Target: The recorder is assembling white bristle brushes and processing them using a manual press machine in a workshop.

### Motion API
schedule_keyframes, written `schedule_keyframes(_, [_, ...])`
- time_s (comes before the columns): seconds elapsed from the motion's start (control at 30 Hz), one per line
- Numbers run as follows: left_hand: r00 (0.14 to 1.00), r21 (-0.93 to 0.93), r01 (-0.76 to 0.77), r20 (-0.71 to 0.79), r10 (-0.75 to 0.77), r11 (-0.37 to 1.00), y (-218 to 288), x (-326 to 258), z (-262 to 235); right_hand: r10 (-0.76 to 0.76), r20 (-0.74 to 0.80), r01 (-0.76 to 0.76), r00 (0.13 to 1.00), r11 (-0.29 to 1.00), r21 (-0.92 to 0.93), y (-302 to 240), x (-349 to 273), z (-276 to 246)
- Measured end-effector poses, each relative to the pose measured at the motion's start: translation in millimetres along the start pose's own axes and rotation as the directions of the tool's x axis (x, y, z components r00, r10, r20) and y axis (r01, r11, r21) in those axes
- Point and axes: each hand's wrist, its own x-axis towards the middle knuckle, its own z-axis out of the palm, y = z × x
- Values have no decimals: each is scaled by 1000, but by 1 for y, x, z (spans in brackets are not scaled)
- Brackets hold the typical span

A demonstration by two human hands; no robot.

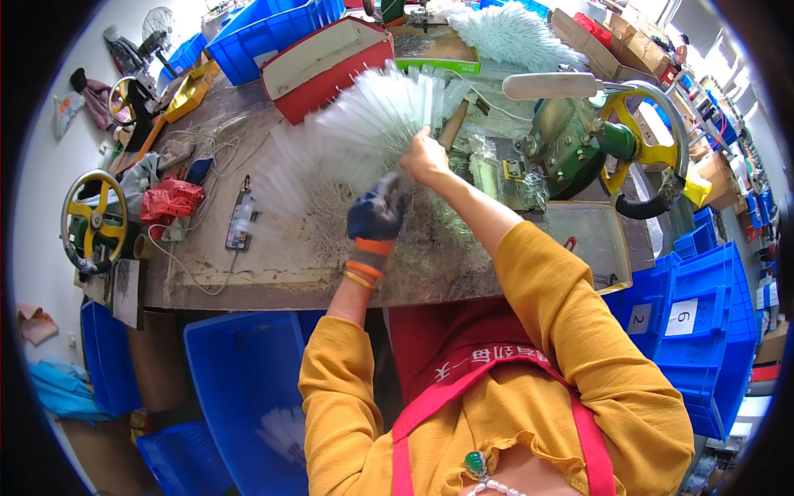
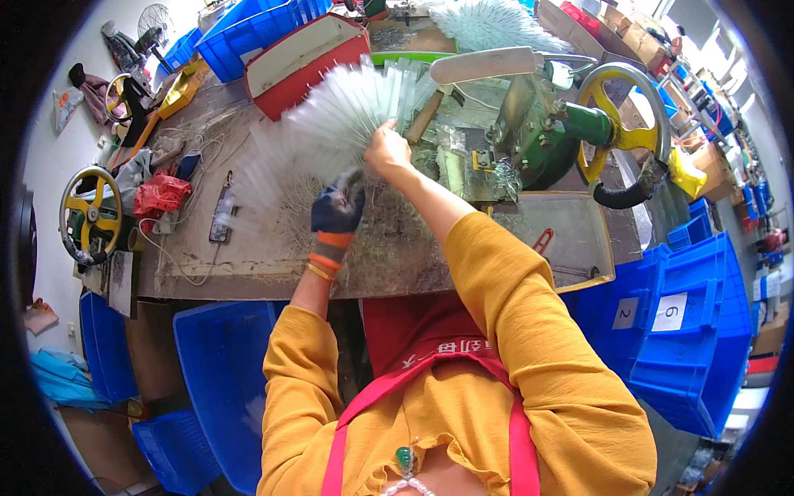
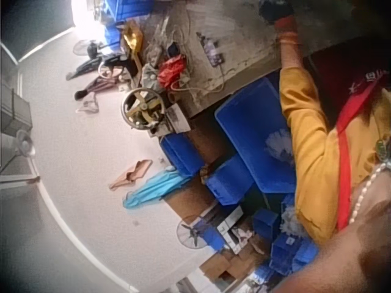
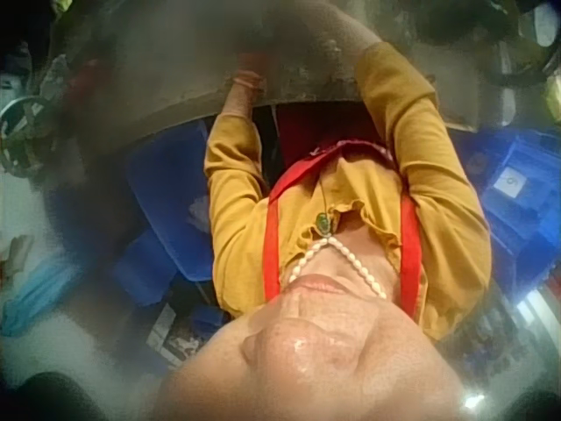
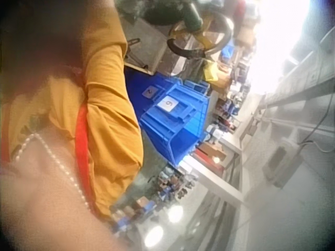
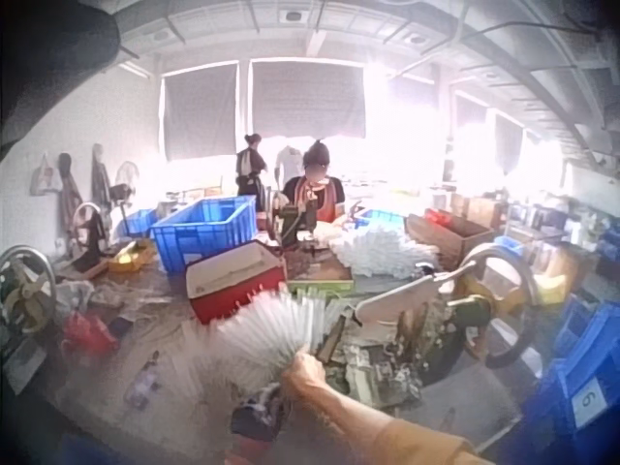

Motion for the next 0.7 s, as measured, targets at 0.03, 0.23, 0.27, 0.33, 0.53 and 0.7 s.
schedule_keyframes(0.03, [982, 109, -126, -130, 140, 986, -6, 5, 1, -11, 37, 10, 999, 999, 41, -4, 0, -4])
schedule_keyframes(0.23, [943, 444, -289, -19, 331, 848, -18, 17, 11, 5, 321, -137, 947, 910, 391, 25, 20, -10])
schedule_keyframes(0.27, [973, 344, -223, 26, 228, 912, -14, 16, 14, 14, 300, -158, 954, 873, 462, 30, 22, -4])
schedule_keyframes(0.33, [968, 209, -250, 72, 240, 945, 1, 13, 17, 109, 139, -160, 984, 880, 446, 38, 26, 9])
schedule_keyframes(0.53, [948, 185, -318, 91, 306, 930, -2, 3, 20, 148, 87, -151, 985, 988, 20, 10, 8, -4])
schedule_keyframes(0.7, [956, 82, -151, -243, 167, 985, -6, 28, 8, 128, 352, -227, 927, 940, 255, 1, -1, -34])
